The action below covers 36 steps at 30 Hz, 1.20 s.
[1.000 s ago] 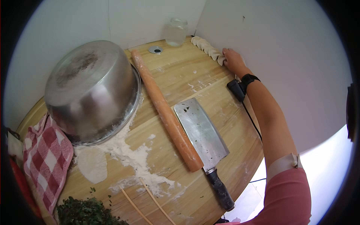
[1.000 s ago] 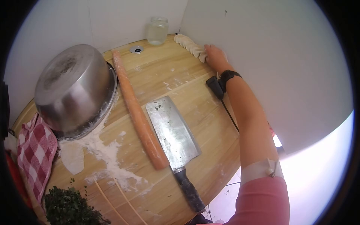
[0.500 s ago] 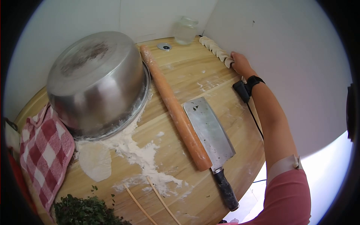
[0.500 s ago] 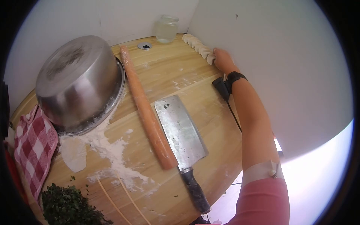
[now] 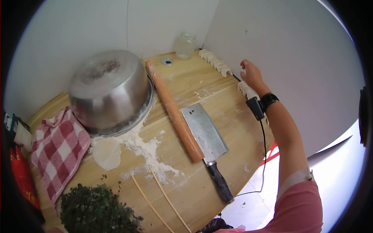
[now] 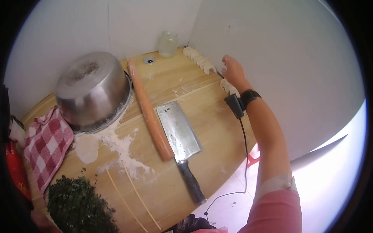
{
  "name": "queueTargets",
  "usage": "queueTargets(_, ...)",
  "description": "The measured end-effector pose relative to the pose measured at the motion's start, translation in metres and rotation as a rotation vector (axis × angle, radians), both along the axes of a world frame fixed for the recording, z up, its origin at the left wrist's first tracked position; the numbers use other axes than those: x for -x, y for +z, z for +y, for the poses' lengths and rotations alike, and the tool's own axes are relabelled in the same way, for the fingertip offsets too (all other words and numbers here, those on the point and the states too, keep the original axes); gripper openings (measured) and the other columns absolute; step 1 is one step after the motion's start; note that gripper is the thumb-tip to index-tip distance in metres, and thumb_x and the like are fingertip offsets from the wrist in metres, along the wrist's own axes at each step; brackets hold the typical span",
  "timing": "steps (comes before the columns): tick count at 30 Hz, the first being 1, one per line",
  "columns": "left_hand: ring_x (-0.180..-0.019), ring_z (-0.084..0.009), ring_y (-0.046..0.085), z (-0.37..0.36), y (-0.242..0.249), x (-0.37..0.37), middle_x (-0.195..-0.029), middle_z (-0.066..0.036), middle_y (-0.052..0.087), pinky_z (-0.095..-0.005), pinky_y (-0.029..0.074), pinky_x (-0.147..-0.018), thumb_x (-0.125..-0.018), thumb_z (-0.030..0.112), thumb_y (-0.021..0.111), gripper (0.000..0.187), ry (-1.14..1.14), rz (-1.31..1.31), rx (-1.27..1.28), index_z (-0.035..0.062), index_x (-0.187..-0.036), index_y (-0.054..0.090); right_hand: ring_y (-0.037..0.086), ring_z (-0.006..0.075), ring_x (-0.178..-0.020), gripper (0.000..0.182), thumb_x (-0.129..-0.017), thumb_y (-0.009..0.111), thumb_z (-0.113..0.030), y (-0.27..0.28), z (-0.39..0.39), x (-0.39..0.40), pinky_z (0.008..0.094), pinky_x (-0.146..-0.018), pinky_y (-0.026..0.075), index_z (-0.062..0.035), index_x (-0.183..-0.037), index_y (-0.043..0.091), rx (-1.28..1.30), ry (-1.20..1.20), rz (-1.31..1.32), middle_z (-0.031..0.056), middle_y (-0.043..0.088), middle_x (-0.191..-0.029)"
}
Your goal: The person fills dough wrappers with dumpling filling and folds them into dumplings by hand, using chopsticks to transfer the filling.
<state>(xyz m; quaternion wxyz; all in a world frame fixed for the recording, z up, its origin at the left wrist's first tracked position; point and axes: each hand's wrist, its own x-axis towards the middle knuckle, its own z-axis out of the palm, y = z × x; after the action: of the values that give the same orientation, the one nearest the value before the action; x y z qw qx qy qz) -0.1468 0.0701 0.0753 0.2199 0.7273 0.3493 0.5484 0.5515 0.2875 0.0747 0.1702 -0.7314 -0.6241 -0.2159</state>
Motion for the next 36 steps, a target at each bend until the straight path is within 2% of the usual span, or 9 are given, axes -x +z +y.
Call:
queueTargets(2,-0.058,-0.0188,0.052,0.001,-0.007,-0.001,-0.081,-0.013,0.063,-0.0300,0.044,-0.055,-0.099,0.054,0.028,0.069,0.050,-0.060,-0.027,-0.0039,-0.096,0.065,0.060,0.0339,-0.088,0.029,-0.075,0.065,-0.009,0.016,-0.030,0.015,0.0417,-0.075,0.048,-0.0060,-0.102,0.053,-0.058,0.081,0.010,0.0139,0.062,-0.092)
queueTargets(4,-0.057,-0.0177,0.055,0.015,-0.011,0.002,-0.084,-0.017,0.065,-0.0263,0.046,-0.052,-0.101,0.045,0.036,0.056,-0.219,-0.045,-0.074,-0.0051,-0.109,0.060,0.060,0.0314,-0.083,0.029,-0.076,0.065,-0.009,0.037,-0.071,0.037,0.0401,-0.072,0.048,-0.0058,-0.102,0.054,-0.105,0.103,0.081,0.0135,0.062,-0.092)
queueTargets(6,-0.059,-0.0126,0.041,0.010,-0.028,-0.019,-0.066,-0.006,0.044,-0.0227,0.027,-0.048,-0.096,0.042,0.037,0.048,0.163,-0.249,-0.008,0.0037,-0.070,0.047,0.059,0.0233,-0.072,0.027,-0.077,0.064,-0.007,0.059,-0.119,0.075,0.0347,-0.065,0.048,-0.0048,-0.103,0.057,-0.102,0.150,0.204,0.0109,0.062,-0.092)
queueTargets(9,-0.053,-0.0103,0.038,0.008,-0.016,-0.030,-0.064,-0.006,0.048,-0.0226,0.028,-0.047,-0.101,0.035,0.030,0.047,0.089,-0.367,0.124,0.0040,-0.071,0.049,0.052,0.0086,-0.060,0.024,-0.079,0.059,-0.002,0.107,-0.197,0.153,0.0238,-0.057,0.044,-0.0034,-0.103,0.059,-0.065,0.275,0.329,0.0035,0.062,-0.090)
queueTargets(13,-0.051,-0.0081,0.038,0.009,-0.004,-0.028,-0.064,-0.006,0.051,-0.0221,0.028,-0.047,-0.102,0.042,0.028,0.053,0.038,-0.329,0.117,0.0039,-0.073,0.050,0.052,0.0050,-0.060,0.023,-0.077,0.058,0.002,0.145,-0.269,0.238,0.0207,-0.054,0.042,-0.0014,-0.100,0.060,0.007,0.444,0.480,0.0017,0.062,-0.088)
queueTargets(15,-0.050,-0.0072,0.039,0.004,0.004,-0.028,-0.063,-0.004,0.051,-0.0216,0.028,-0.047,-0.102,0.047,0.025,0.057,0.014,-0.429,0.209,0.0046,-0.073,0.050,0.055,0.0053,-0.061,0.016,-0.076,0.058,0.005,0.152,-0.299,0.299,0.0211,-0.053,0.042,-0.0009,-0.091,0.061,0.049,0.742,0.491,0.0027,0.063,-0.082)
queueTargets(20,-0.052,-0.0071,0.040,0.003,0.017,-0.014,-0.062,-0.003,0.051,-0.0204,0.028,-0.048,-0.101,0.048,0.025,0.057,-0.053,-0.603,0.225,0.0063,-0.071,0.049,0.062,0.0176,-0.063,0.009,-0.078,0.063,-0.005,0.119,-0.260,0.392,0.0288,-0.056,0.047,-0.0014,-0.085,0.064,0.278,0.802,0.476,0.0092,0.063,-0.076)
queueTargets(25,-0.051,-0.0073,0.034,0.010,0.024,-0.004,-0.063,-0.002,0.045,-0.0208,0.028,-0.046,-0.102,0.044,0.028,0.050,-0.175,-0.840,0.309,0.0086,-0.072,0.044,0.063,0.0355,-0.074,0.020,-0.081,0.060,-0.019,0.032,-0.140,0.424,0.0449,-0.069,0.049,-0.0009,-0.079,0.067,0.324,0.688,0.308,0.0179,0.065,-0.078)
queueTargets(36,-0.053,-0.0066,0.043,0.012,0.019,-0.004,-0.061,-0.001,0.049,-0.0189,0.028,-0.045,-0.101,0.048,0.028,0.052,-0.131,-0.771,0.407,0.0098,-0.070,0.046,0.065,0.0372,-0.088,0.035,-0.067,0.074,-0.029,-0.039,-0.065,0.444,0.0433,-0.077,0.050,0.0025,-0.083,0.069,0.441,0.273,0.310,0.0252,0.066,-0.089)
